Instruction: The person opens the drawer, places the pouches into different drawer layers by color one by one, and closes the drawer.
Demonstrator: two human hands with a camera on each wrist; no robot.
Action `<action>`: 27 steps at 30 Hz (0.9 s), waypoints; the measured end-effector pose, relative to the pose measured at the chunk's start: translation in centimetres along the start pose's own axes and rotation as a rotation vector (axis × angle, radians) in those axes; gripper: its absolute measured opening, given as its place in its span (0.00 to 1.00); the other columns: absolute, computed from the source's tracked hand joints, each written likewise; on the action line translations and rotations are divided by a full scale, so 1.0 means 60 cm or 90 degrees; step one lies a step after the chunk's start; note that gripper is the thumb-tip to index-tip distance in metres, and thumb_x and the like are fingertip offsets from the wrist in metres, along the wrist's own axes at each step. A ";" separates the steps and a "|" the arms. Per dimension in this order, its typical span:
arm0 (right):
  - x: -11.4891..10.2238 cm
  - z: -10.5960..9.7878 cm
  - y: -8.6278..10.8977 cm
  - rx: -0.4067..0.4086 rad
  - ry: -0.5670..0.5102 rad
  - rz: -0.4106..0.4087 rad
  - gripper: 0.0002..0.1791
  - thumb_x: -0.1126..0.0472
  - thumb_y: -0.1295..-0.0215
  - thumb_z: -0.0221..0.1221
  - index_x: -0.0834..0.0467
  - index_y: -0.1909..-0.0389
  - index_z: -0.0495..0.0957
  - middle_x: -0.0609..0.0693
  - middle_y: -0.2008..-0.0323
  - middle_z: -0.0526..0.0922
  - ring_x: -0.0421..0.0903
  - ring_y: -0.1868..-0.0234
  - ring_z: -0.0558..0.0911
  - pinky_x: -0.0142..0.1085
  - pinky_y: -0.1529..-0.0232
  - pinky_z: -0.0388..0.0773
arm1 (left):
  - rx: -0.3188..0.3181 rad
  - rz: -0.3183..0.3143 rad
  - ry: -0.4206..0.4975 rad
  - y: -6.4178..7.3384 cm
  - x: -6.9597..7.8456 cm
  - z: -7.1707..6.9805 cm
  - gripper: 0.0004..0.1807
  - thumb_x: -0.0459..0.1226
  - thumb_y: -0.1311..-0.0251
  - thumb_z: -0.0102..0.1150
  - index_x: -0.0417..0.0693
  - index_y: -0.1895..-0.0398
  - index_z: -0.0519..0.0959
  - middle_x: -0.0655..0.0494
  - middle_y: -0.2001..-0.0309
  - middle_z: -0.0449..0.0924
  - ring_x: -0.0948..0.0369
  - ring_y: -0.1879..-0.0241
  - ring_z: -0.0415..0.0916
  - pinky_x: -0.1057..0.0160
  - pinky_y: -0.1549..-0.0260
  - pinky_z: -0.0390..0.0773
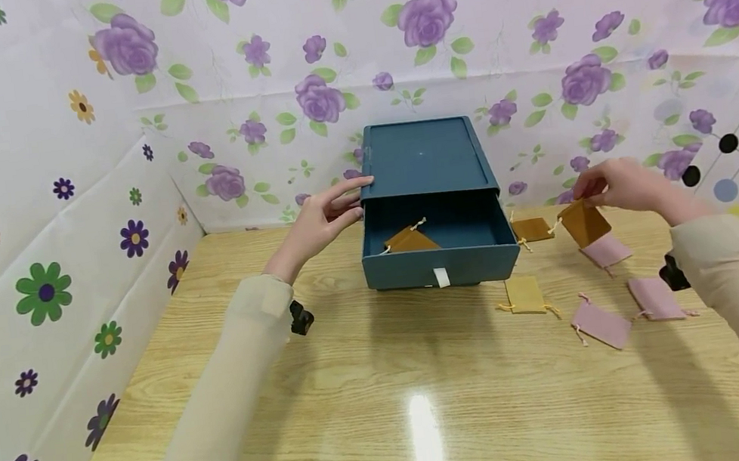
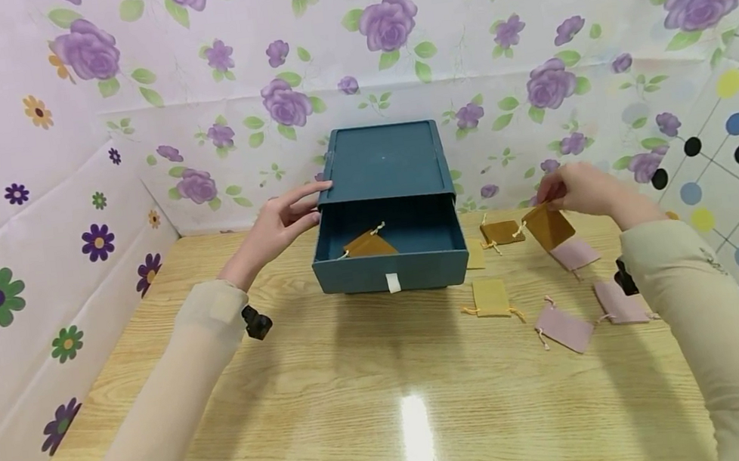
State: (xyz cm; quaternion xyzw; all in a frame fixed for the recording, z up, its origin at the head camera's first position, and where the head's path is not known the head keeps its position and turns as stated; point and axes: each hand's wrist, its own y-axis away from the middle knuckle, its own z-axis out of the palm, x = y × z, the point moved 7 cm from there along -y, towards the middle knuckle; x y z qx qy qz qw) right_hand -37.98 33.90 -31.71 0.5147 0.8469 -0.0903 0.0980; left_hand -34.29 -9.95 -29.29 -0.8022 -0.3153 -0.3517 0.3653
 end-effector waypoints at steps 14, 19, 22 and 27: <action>-0.048 -0.094 -0.023 0.032 0.050 -0.010 0.08 0.72 0.38 0.63 0.58 0.61 0.85 0.54 0.63 0.88 0.44 0.66 0.85 0.25 0.67 0.77 | -0.002 -0.002 -0.003 -0.002 -0.002 0.002 0.26 0.33 0.29 0.53 0.49 0.28 0.68 0.48 0.26 0.64 0.47 0.30 0.68 0.52 0.38 0.78; -0.073 -0.125 -0.034 0.047 0.068 -0.028 0.08 0.71 0.38 0.63 0.58 0.61 0.85 0.54 0.64 0.88 0.39 0.68 0.83 0.23 0.67 0.78 | -0.001 -0.001 0.001 0.001 -0.002 0.001 0.26 0.33 0.29 0.53 0.49 0.28 0.68 0.48 0.26 0.64 0.47 0.30 0.69 0.52 0.39 0.78; -0.088 -0.141 -0.040 0.046 0.070 -0.031 0.08 0.71 0.38 0.63 0.59 0.60 0.85 0.55 0.63 0.89 0.37 0.67 0.83 0.23 0.67 0.79 | 0.002 -0.004 0.003 0.002 -0.001 0.000 0.26 0.33 0.29 0.53 0.49 0.28 0.68 0.48 0.26 0.64 0.47 0.30 0.68 0.53 0.38 0.78; -0.112 -0.165 -0.048 0.043 0.080 -0.042 0.08 0.70 0.36 0.62 0.60 0.58 0.85 0.56 0.61 0.88 0.39 0.66 0.83 0.23 0.69 0.78 | -0.001 -0.008 0.001 0.003 0.002 0.000 0.26 0.33 0.29 0.53 0.50 0.28 0.68 0.49 0.25 0.63 0.47 0.30 0.68 0.51 0.38 0.77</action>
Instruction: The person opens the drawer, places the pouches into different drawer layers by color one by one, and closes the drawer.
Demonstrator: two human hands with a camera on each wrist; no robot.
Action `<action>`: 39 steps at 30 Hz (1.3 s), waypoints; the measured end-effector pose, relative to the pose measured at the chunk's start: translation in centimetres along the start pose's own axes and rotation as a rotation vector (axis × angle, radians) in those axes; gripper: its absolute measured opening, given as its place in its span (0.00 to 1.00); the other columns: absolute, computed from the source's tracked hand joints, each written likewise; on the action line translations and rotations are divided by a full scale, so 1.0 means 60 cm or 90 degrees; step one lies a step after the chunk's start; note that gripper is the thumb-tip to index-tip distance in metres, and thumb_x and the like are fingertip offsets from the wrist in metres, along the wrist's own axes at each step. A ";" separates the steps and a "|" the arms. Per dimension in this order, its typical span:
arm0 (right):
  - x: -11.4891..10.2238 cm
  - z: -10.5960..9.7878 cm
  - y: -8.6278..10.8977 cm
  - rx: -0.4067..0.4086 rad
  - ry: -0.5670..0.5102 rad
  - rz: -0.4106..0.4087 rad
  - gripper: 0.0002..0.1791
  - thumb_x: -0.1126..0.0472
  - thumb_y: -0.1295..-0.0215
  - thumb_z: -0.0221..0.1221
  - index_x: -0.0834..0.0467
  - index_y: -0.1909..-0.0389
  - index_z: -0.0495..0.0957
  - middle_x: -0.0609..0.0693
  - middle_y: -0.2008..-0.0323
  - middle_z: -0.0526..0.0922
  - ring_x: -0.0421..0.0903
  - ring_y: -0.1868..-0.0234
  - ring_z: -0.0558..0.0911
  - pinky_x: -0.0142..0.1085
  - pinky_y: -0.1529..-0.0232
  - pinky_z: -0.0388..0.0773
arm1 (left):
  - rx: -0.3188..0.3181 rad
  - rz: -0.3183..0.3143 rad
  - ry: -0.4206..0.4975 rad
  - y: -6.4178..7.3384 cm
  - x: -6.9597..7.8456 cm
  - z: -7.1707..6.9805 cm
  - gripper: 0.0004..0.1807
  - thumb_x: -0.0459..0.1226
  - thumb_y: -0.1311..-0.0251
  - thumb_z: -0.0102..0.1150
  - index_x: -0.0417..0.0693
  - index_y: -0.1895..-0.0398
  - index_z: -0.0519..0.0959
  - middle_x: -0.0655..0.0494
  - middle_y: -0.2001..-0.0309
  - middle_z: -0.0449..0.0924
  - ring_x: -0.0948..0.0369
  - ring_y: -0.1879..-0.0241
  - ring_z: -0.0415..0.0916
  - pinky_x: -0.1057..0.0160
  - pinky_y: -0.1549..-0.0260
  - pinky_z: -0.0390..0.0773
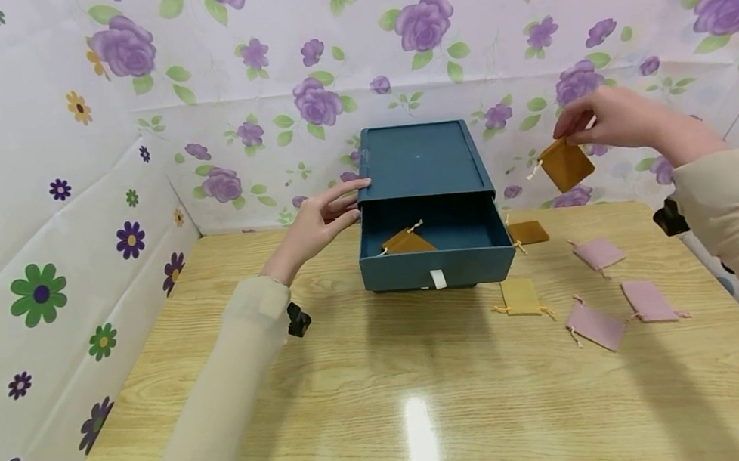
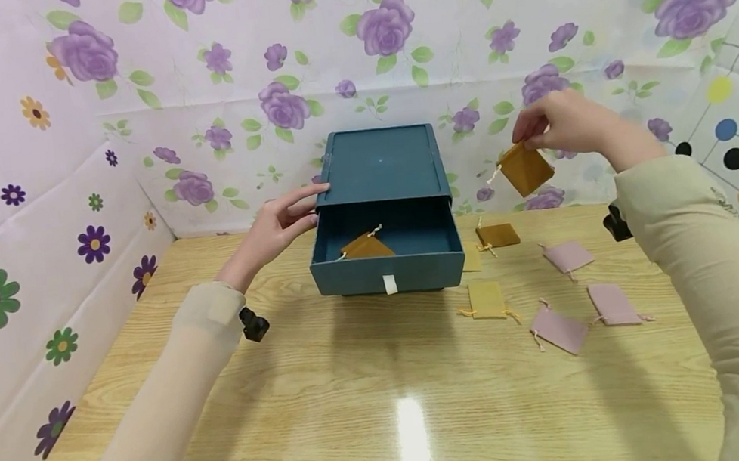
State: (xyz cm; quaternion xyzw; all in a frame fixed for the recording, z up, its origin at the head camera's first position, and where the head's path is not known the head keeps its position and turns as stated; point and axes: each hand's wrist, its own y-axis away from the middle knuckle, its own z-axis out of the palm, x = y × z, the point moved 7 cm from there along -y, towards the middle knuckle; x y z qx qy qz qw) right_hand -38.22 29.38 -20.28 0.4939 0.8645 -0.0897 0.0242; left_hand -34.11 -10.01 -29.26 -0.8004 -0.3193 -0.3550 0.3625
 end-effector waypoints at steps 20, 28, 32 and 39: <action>-0.136 -0.069 -0.043 0.017 0.060 -0.103 0.07 0.68 0.35 0.62 0.57 0.59 0.85 0.54 0.62 0.88 0.46 0.62 0.83 0.20 0.66 0.76 | 0.004 0.008 -0.007 -0.007 -0.028 -0.001 0.26 0.35 0.29 0.53 0.56 0.28 0.68 0.53 0.25 0.63 0.50 0.30 0.69 0.53 0.39 0.78; -0.195 -0.079 -0.046 -0.014 0.075 -0.133 0.07 0.66 0.36 0.63 0.55 0.59 0.85 0.52 0.61 0.88 0.45 0.62 0.84 0.25 0.64 0.78 | 0.006 0.001 0.002 -0.009 -0.030 -0.002 0.27 0.33 0.29 0.53 0.54 0.28 0.68 0.51 0.25 0.63 0.49 0.30 0.68 0.52 0.39 0.78; -0.218 -0.076 -0.050 -0.038 0.078 -0.139 0.06 0.64 0.35 0.64 0.52 0.59 0.85 0.50 0.62 0.88 0.45 0.62 0.84 0.30 0.63 0.80 | 0.003 -0.001 0.004 -0.002 -0.005 -0.001 0.26 0.32 0.29 0.53 0.49 0.28 0.68 0.47 0.26 0.63 0.47 0.30 0.68 0.52 0.39 0.78; -0.260 -0.063 -0.055 -0.076 0.059 -0.182 0.06 0.64 0.36 0.64 0.51 0.61 0.85 0.49 0.63 0.88 0.44 0.62 0.85 0.38 0.58 0.83 | 0.002 -0.001 0.010 0.000 0.001 0.001 0.26 0.32 0.29 0.53 0.48 0.28 0.68 0.48 0.25 0.63 0.47 0.30 0.68 0.52 0.38 0.77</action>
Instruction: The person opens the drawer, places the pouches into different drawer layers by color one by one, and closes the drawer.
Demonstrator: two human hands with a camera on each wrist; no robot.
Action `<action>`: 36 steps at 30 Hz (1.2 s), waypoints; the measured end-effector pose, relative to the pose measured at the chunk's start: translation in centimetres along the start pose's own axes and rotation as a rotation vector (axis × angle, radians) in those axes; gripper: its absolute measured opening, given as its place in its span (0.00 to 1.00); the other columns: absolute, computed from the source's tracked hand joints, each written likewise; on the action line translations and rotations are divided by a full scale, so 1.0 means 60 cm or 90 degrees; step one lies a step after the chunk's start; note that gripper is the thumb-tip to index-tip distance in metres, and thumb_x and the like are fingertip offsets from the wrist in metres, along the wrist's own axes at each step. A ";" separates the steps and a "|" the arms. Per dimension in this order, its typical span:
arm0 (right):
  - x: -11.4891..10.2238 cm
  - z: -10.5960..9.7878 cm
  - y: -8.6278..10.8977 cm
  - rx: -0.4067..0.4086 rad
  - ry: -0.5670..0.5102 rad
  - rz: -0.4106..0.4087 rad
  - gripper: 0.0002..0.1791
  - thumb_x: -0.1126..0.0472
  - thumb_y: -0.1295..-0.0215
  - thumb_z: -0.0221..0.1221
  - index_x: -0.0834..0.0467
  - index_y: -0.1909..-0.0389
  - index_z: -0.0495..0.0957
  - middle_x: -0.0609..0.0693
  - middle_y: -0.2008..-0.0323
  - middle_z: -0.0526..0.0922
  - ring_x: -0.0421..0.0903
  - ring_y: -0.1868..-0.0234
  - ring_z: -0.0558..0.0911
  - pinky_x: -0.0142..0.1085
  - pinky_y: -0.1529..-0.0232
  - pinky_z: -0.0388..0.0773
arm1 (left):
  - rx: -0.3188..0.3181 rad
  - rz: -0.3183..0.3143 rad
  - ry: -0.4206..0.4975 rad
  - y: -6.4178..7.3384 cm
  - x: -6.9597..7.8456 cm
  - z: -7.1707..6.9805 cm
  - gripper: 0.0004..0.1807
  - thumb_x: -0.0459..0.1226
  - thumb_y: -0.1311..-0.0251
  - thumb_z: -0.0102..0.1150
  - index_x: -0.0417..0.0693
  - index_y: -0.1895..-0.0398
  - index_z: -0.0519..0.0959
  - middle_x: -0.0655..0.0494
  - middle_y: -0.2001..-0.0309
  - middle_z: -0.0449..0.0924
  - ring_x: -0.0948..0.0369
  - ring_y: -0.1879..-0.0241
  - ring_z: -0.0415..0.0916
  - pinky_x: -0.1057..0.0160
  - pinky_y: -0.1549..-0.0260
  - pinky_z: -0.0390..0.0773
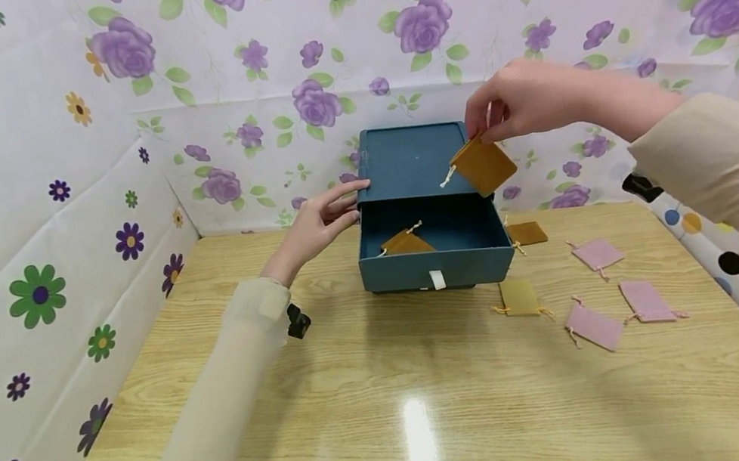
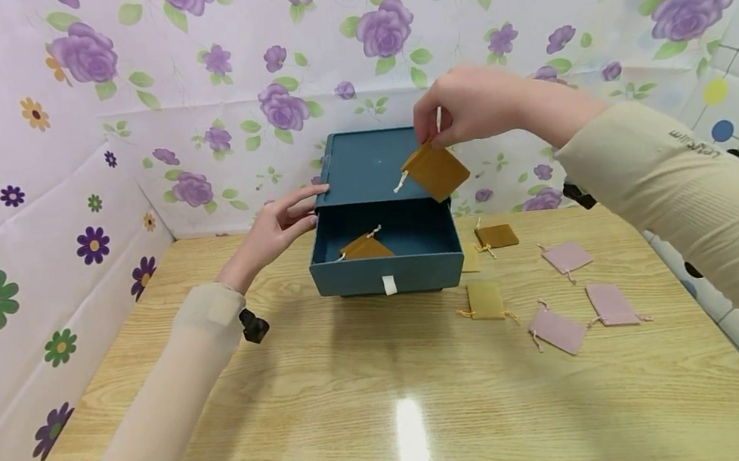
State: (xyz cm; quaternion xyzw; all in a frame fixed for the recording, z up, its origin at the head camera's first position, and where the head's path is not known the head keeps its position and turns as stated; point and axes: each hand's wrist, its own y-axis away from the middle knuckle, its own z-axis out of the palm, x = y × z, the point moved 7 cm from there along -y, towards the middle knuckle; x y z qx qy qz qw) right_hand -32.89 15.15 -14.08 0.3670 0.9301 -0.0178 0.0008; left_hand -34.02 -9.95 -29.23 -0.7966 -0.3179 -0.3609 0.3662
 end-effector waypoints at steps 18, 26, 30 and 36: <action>-0.089 0.043 -0.051 -0.105 -0.009 -0.105 0.05 0.64 0.36 0.64 0.50 0.62 0.85 0.45 0.64 0.87 0.40 0.65 0.84 0.37 0.59 0.84 | 0.008 -0.004 0.002 0.000 -0.003 0.000 0.26 0.33 0.29 0.53 0.50 0.29 0.69 0.48 0.26 0.63 0.47 0.31 0.69 0.52 0.39 0.78; -0.113 0.070 -0.071 -0.166 -0.020 -0.104 0.07 0.65 0.36 0.62 0.51 0.61 0.85 0.48 0.63 0.87 0.43 0.62 0.84 0.38 0.57 0.84 | 0.008 -0.007 0.004 0.000 -0.004 -0.001 0.25 0.33 0.29 0.53 0.52 0.29 0.69 0.49 0.25 0.64 0.48 0.31 0.69 0.52 0.38 0.78; -0.128 0.084 -0.079 -0.197 -0.032 -0.103 0.08 0.66 0.35 0.62 0.52 0.59 0.85 0.47 0.62 0.87 0.44 0.61 0.84 0.38 0.55 0.85 | 0.007 -0.009 0.001 0.001 -0.004 -0.001 0.26 0.33 0.29 0.53 0.52 0.29 0.69 0.49 0.26 0.64 0.48 0.31 0.69 0.52 0.39 0.78; -0.148 0.096 -0.087 -0.220 -0.044 -0.124 0.08 0.66 0.35 0.62 0.53 0.59 0.85 0.47 0.62 0.87 0.44 0.62 0.84 0.38 0.55 0.85 | 0.005 -0.016 0.005 0.001 -0.004 0.000 0.26 0.33 0.29 0.53 0.51 0.28 0.69 0.50 0.25 0.63 0.47 0.30 0.68 0.51 0.39 0.78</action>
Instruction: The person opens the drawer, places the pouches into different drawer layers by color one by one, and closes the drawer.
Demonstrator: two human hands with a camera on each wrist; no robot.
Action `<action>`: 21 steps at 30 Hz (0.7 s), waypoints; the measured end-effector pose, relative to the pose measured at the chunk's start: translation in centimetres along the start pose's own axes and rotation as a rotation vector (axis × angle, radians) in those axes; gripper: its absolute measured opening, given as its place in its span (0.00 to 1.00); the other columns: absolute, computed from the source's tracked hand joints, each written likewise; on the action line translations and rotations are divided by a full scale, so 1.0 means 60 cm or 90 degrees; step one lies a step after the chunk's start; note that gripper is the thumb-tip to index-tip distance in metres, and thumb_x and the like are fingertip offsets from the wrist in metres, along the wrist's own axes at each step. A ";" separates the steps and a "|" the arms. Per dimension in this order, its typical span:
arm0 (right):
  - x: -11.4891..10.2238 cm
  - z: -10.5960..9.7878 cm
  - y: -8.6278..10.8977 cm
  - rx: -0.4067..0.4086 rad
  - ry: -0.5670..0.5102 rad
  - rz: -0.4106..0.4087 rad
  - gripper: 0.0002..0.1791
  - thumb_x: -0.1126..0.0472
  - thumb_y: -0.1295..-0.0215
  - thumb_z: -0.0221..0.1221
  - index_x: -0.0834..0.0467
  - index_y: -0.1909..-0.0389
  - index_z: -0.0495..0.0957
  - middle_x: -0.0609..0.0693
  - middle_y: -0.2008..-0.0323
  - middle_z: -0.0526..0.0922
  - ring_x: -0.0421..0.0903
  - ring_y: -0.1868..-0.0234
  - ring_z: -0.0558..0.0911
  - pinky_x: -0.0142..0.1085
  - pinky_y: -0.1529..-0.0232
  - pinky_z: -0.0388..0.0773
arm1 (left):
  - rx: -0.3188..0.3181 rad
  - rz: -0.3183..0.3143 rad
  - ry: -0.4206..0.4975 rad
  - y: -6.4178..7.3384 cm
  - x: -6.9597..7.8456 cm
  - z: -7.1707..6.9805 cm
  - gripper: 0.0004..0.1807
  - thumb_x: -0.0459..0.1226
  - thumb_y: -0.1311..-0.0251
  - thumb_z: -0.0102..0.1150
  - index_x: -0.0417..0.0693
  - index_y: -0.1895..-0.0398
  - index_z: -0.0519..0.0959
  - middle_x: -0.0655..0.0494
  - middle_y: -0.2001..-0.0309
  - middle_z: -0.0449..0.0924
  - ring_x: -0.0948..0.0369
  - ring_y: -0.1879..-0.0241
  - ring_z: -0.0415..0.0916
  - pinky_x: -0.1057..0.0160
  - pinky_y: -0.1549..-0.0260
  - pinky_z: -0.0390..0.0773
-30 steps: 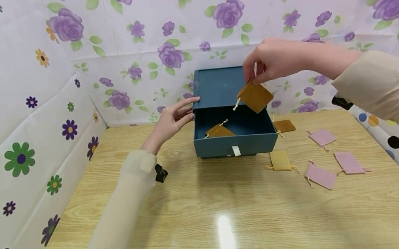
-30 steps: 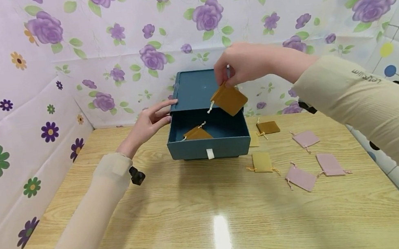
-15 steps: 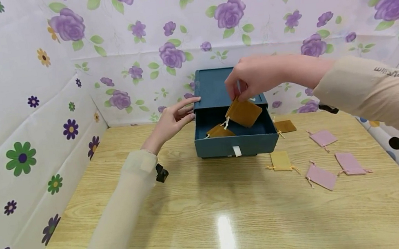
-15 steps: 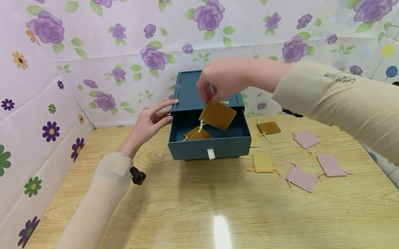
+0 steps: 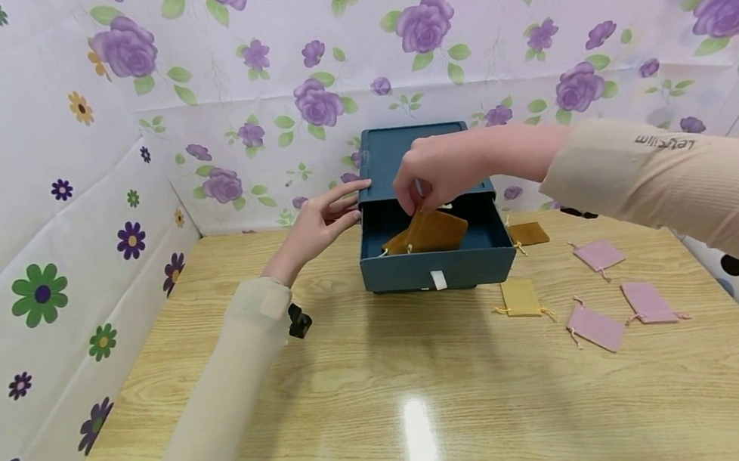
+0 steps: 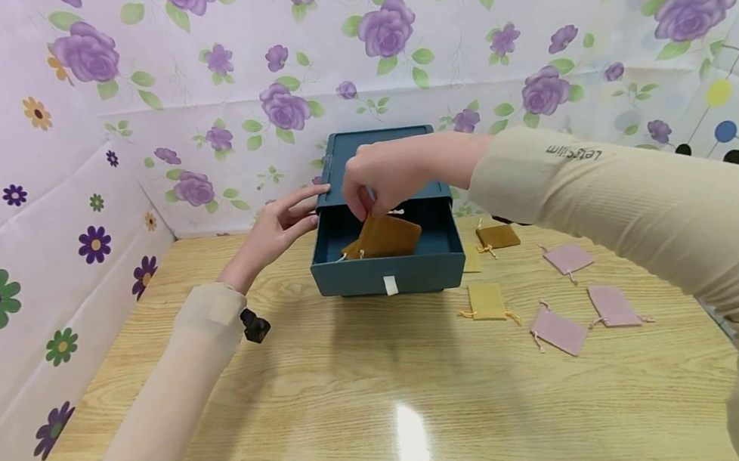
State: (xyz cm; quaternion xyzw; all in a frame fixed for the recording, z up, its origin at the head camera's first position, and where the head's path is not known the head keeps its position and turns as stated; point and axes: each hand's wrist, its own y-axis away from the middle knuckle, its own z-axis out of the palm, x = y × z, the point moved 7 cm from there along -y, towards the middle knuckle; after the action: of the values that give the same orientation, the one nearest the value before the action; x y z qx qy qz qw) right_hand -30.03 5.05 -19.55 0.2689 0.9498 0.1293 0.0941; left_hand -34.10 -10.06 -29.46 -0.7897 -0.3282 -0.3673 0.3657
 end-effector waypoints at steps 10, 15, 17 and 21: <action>-0.007 0.009 -0.014 -0.023 0.007 -0.006 0.08 0.66 0.34 0.62 0.52 0.58 0.85 0.48 0.61 0.86 0.44 0.62 0.84 0.39 0.53 0.85 | -0.002 -0.005 -0.004 0.000 -0.002 -0.001 0.26 0.35 0.28 0.53 0.52 0.28 0.68 0.51 0.25 0.62 0.47 0.30 0.68 0.51 0.38 0.77; -0.006 0.013 -0.017 -0.028 0.005 -0.006 0.08 0.66 0.34 0.62 0.53 0.57 0.85 0.49 0.60 0.86 0.44 0.61 0.84 0.39 0.54 0.85 | -0.001 -0.003 -0.003 0.001 -0.001 -0.001 0.26 0.34 0.28 0.53 0.52 0.28 0.68 0.50 0.25 0.62 0.47 0.30 0.68 0.50 0.38 0.77; -0.005 0.014 -0.018 -0.029 0.003 -0.005 0.10 0.65 0.34 0.62 0.54 0.53 0.84 0.50 0.57 0.86 0.45 0.59 0.84 0.40 0.52 0.85 | 0.000 -0.003 -0.004 0.001 0.000 -0.002 0.26 0.34 0.28 0.53 0.52 0.28 0.68 0.50 0.25 0.62 0.47 0.30 0.68 0.50 0.38 0.77; 0.000 0.016 -0.020 -0.029 0.008 -0.002 0.17 0.63 0.34 0.63 0.56 0.44 0.81 0.53 0.48 0.85 0.48 0.49 0.84 0.43 0.46 0.83 | -0.001 -0.005 -0.003 0.000 -0.001 -0.001 0.26 0.34 0.28 0.53 0.52 0.28 0.68 0.49 0.25 0.62 0.47 0.30 0.68 0.50 0.38 0.77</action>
State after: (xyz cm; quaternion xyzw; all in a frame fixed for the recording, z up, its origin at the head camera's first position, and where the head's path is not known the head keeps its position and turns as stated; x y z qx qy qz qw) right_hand -30.35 4.26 -20.78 0.2644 0.9476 0.1522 0.0947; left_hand -34.11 -10.13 -29.46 -0.7897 -0.3317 -0.3667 0.3632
